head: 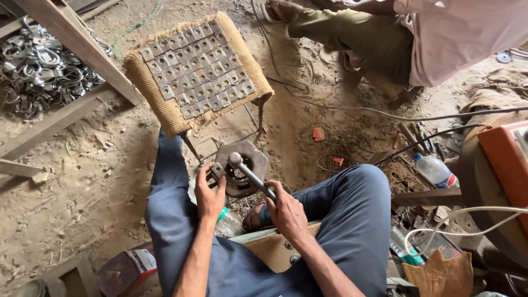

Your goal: The person sits on the ground and uses a hammer to strike small metal pieces placed on a metal anvil. They repeatedly pick up pieces, position them, and hammer them before placing the finished pieces on a nearby stool.

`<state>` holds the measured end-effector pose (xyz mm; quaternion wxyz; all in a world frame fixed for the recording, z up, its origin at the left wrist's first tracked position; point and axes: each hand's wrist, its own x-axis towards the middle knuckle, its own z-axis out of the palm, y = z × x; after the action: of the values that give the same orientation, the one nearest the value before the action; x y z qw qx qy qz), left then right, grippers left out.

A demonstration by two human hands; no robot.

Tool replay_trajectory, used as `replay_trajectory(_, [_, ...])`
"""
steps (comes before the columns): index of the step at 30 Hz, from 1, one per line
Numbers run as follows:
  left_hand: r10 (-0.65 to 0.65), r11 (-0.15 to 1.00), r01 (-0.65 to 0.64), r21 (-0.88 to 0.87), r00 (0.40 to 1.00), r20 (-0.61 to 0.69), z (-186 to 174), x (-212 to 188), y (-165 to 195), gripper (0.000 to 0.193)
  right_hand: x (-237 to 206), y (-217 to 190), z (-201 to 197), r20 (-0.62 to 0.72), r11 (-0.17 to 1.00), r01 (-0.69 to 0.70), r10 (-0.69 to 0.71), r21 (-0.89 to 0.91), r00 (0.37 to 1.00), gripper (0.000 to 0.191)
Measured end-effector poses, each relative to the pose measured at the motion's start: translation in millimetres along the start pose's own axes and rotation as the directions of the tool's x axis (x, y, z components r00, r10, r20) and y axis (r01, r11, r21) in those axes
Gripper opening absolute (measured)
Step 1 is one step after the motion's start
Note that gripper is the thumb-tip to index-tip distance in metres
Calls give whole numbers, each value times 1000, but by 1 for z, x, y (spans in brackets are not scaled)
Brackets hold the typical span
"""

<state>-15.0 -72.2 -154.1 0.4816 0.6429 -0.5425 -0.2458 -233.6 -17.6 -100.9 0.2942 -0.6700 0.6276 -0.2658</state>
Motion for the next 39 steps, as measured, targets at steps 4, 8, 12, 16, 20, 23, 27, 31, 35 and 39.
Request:
replay_trajectory(4, [-37,998,38,-48,999,12,0,-1,-2,45,-2,16,13,-49,1000,15,-15,-3,999,37])
replay_trajectory(8, [12,997,-13,-72,1000,-17,6,-1,-16,48,0,28,20,-18,997,-63,63,-32,998,33])
replay_trajectory(12, [86,982,-105,-155,989,-122,17,2,-41,38,5,18,21,3,991,-101,101,-88,995,40])
replay_trajectory(16, [32,988,-52,-149,991,-133,13,3,-59,34,2,-3,13,-72,960,253,-246,120,967,56])
replay_trajectory(20, [-150,978,144,-151,988,-29,5,1,-55,38,-3,-17,10,6,977,210,-211,43,978,56])
replay_trajectory(23, [-95,983,83,-164,993,-71,2,1,-50,41,-4,-21,11,19,976,192,-191,-103,981,55])
replay_trajectory(27, [-277,941,267,-210,961,-20,-1,4,-53,46,-7,-29,12,-21,966,250,-252,-73,968,48])
replay_trajectory(31, [-359,898,347,-272,933,4,-4,9,-61,56,-12,-43,10,-48,965,241,-247,-102,968,46])
replay_trajectory(35, [-334,905,314,-288,942,-23,-4,14,-66,63,-12,-57,7,-74,952,268,-281,-148,957,47])
replay_trajectory(39, [-354,894,334,-297,935,-14,-2,15,-72,65,-11,-69,10,-78,925,343,-359,-166,930,47])
